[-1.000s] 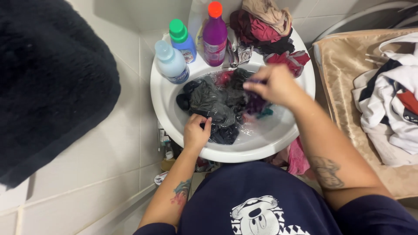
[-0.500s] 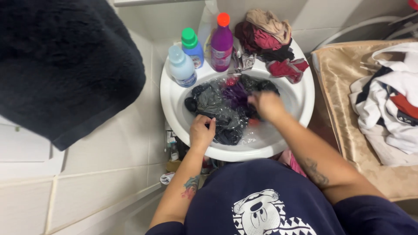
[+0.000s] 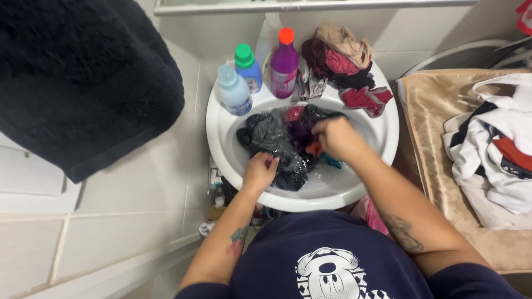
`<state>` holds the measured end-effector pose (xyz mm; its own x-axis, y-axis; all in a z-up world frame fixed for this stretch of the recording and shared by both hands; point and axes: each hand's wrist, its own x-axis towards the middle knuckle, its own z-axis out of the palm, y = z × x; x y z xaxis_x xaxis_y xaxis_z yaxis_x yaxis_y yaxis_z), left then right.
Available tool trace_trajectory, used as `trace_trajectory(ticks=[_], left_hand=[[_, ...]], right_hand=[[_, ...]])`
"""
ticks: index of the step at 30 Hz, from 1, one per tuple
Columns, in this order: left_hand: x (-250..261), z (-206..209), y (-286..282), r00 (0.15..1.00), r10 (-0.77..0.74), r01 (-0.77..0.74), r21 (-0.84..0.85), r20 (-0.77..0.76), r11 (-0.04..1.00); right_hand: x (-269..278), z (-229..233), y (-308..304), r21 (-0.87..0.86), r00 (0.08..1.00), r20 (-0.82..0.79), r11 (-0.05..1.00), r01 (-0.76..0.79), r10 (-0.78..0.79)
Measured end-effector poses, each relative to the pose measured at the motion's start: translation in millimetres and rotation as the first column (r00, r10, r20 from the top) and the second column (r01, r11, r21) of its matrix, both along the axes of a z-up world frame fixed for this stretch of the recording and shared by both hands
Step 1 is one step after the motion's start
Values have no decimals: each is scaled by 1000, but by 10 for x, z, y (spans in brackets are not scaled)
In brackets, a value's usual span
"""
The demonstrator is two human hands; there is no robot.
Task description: The person washes various garments by hand in a sink, scrubbing and rinsing them in soapy water. After washing each item, they place it on the counter next to the sink.
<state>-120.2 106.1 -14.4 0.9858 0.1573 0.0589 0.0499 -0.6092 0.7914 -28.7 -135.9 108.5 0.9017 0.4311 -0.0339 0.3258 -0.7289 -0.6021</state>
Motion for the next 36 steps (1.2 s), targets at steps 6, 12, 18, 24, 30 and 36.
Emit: trace_trajectory(ticks=[6, 12, 18, 24, 30, 36], left_hand=[[559, -346, -580, 940, 30, -246, -616, -339, 748], [921, 171, -851, 902, -174, -392, -918, -396, 55], [1146, 111, -911, 983, -139, -147, -970, -121, -192], [1174, -328, -848, 963, -268, -96, -964, -26, -249], [1002, 118, -628, 894, -237, -68, -637, -381, 768], [905, 710, -256, 888, 92, 94, 374, -451, 923]], right_hand=[[-22, 1368, 238, 180, 882, 461, 963, -201, 98], [-34, 1799, 407, 253, 794, 607, 943, -218, 21], [-35, 1003, 495, 234, 878, 478, 965, -117, -9], [-156, -23, 641, 216, 883, 458, 976, 1, -102], [504, -656, 100, 201, 933, 176, 939, 279, -315], [560, -987, -403, 8, 909, 120, 916, 400, -398]])
